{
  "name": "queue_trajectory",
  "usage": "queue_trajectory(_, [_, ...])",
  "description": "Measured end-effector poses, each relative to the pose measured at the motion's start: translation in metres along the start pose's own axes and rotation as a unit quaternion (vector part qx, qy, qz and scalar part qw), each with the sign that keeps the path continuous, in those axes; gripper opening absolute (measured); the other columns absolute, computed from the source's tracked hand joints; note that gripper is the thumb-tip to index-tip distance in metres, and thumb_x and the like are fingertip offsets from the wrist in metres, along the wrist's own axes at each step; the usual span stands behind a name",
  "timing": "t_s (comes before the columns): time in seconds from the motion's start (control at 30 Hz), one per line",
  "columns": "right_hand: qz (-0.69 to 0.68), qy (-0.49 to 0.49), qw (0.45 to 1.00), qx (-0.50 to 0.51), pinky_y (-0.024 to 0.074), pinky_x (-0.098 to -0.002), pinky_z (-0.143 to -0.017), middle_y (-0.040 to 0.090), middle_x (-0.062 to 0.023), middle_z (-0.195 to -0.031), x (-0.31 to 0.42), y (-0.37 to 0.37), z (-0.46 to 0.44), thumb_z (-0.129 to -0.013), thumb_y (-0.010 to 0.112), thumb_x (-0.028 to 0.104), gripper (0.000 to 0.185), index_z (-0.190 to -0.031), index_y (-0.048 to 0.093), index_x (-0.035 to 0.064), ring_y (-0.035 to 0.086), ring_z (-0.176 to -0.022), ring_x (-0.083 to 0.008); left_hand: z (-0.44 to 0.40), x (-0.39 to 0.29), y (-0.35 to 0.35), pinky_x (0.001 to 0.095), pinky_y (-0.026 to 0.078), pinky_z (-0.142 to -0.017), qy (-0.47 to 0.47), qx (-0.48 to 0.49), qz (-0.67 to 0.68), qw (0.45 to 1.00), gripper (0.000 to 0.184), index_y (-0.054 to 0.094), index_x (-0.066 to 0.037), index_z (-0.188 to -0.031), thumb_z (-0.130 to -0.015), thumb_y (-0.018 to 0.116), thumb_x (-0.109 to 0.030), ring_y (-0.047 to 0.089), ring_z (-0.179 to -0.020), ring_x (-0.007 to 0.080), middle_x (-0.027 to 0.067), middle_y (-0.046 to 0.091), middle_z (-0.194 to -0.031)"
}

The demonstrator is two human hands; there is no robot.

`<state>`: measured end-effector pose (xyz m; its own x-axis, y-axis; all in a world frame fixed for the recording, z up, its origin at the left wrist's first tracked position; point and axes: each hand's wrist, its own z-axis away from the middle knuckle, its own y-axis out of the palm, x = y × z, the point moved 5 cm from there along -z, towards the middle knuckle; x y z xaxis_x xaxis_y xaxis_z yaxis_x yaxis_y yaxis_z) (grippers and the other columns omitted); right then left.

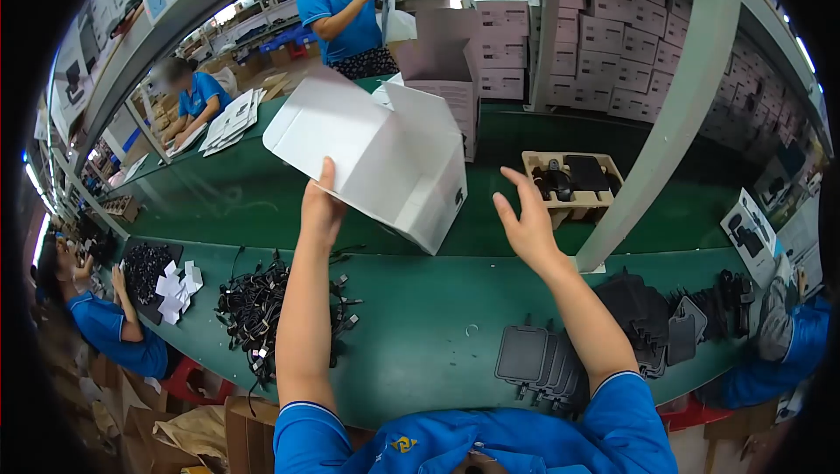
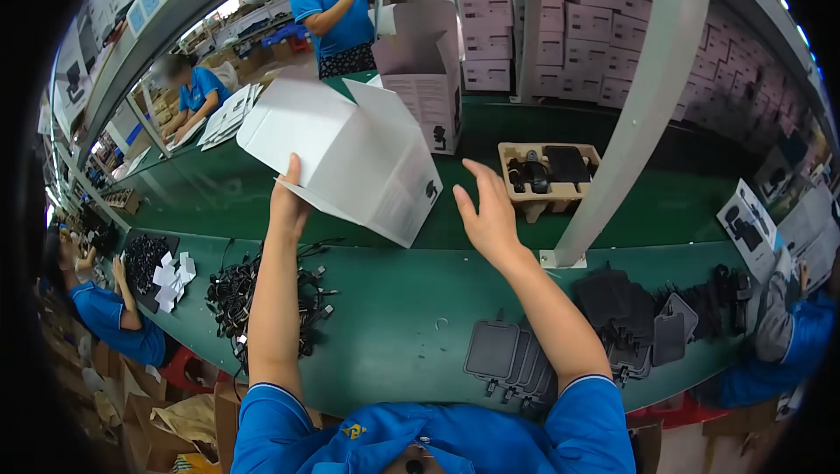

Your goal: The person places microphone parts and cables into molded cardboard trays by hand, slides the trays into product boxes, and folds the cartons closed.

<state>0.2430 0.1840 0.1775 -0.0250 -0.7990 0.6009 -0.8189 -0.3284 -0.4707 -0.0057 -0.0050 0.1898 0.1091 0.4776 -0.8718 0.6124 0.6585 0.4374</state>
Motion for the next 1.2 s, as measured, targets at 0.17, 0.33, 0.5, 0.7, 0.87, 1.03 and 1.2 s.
queue_trajectory(0.17, [0.249, -0.029, 0.968, -0.011, 0.0214, -0.0553, -0.106, 0.038, -0.0182, -0.136, -0.060, 0.003, 0.012, -0.082, 0.062, 0.017, 0.048, -0.126, 0.047, 0.0071, 0.034, -0.128, -0.0350, -0.022, 0.015, -0.018, 0.0455, 0.030, -0.104, -0.024, 0.067, -0.037, 0.997, 0.069, 0.028, -0.006, -0.139, -0.093, 0.032, -0.057, 0.038, -0.127, 0.0275, 0.0155, 0.041, -0.137])
queue_trajectory(0.33, [0.464, 0.011, 0.882, 0.087, 0.0095, -0.0610, -0.108, 0.037, -0.0150, -0.140, -0.110, 0.009, 0.020, -0.081, 0.056, 0.015, 0.046, -0.126, 0.050, 0.0110, 0.029, -0.133, -0.0306, -0.009, 0.049, -0.014, 0.0485, 0.025, -0.107, -0.036, 0.084, -0.203, 0.975, 0.072, 0.016, -0.007, -0.144, -0.094, 0.028, -0.057, 0.028, -0.135, 0.0300, 0.0173, 0.029, -0.145])
queue_trajectory(0.5, [0.495, 0.008, 0.866, 0.061, 0.0107, -0.0596, -0.109, 0.039, -0.0101, -0.139, -0.124, 0.012, 0.013, -0.082, 0.051, 0.011, 0.045, -0.127, 0.051, 0.0148, 0.031, -0.132, -0.0295, 0.006, 0.097, -0.028, 0.0465, 0.028, -0.104, -0.047, 0.047, -0.293, 0.954, 0.068, 0.017, -0.014, -0.145, -0.093, 0.044, -0.050, 0.033, -0.132, 0.0292, 0.0180, 0.032, -0.144])
queue_trajectory(0.7, [0.529, 0.060, 0.845, 0.047, 0.0062, -0.0604, -0.109, 0.040, -0.0092, -0.138, -0.152, 0.010, -0.010, -0.083, 0.052, 0.016, 0.035, -0.117, 0.057, 0.0153, 0.031, -0.132, -0.0299, 0.044, 0.144, -0.032, 0.0422, 0.026, -0.108, -0.015, 0.056, -0.428, 0.902, 0.097, 0.006, -0.003, -0.144, -0.077, 0.073, -0.027, 0.028, -0.133, 0.0367, 0.0287, 0.023, -0.143])
queue_trajectory(0.87, [0.547, 0.069, 0.834, 0.039, 0.0067, -0.0633, -0.107, 0.040, -0.0115, -0.137, -0.163, 0.012, -0.017, -0.082, 0.051, 0.015, 0.033, -0.115, 0.058, 0.0153, 0.031, -0.132, -0.0309, 0.061, 0.150, 0.010, 0.0380, 0.025, -0.110, 0.092, 0.071, -0.505, 0.855, 0.117, 0.000, 0.007, -0.141, -0.064, 0.082, -0.026, 0.026, -0.133, 0.0376, 0.0297, 0.022, -0.142])
queue_trajectory(1.03, [0.531, 0.045, 0.845, 0.033, 0.0074, -0.0610, -0.108, 0.041, -0.0121, -0.138, -0.172, 0.009, -0.015, -0.082, 0.049, 0.012, 0.031, -0.111, 0.059, 0.0138, 0.034, -0.131, -0.0301, 0.039, 0.180, 0.030, 0.0386, 0.029, -0.107, 0.088, -0.008, -0.458, 0.884, 0.112, -0.002, 0.007, -0.140, -0.070, 0.078, -0.028, 0.032, -0.130, 0.0396, 0.0310, 0.024, -0.141])
queue_trajectory(1.2, [0.535, 0.041, 0.843, 0.022, 0.0081, -0.0619, -0.108, 0.041, -0.0117, -0.137, -0.179, 0.004, -0.017, -0.081, 0.049, 0.010, 0.035, -0.115, 0.058, 0.0121, 0.035, -0.129, -0.0303, 0.025, 0.206, 0.053, 0.0443, 0.029, -0.106, 0.029, 0.106, -0.524, 0.844, 0.101, -0.002, -0.004, -0.144, -0.077, 0.070, -0.026, 0.033, -0.129, 0.0421, 0.0296, 0.026, -0.142])
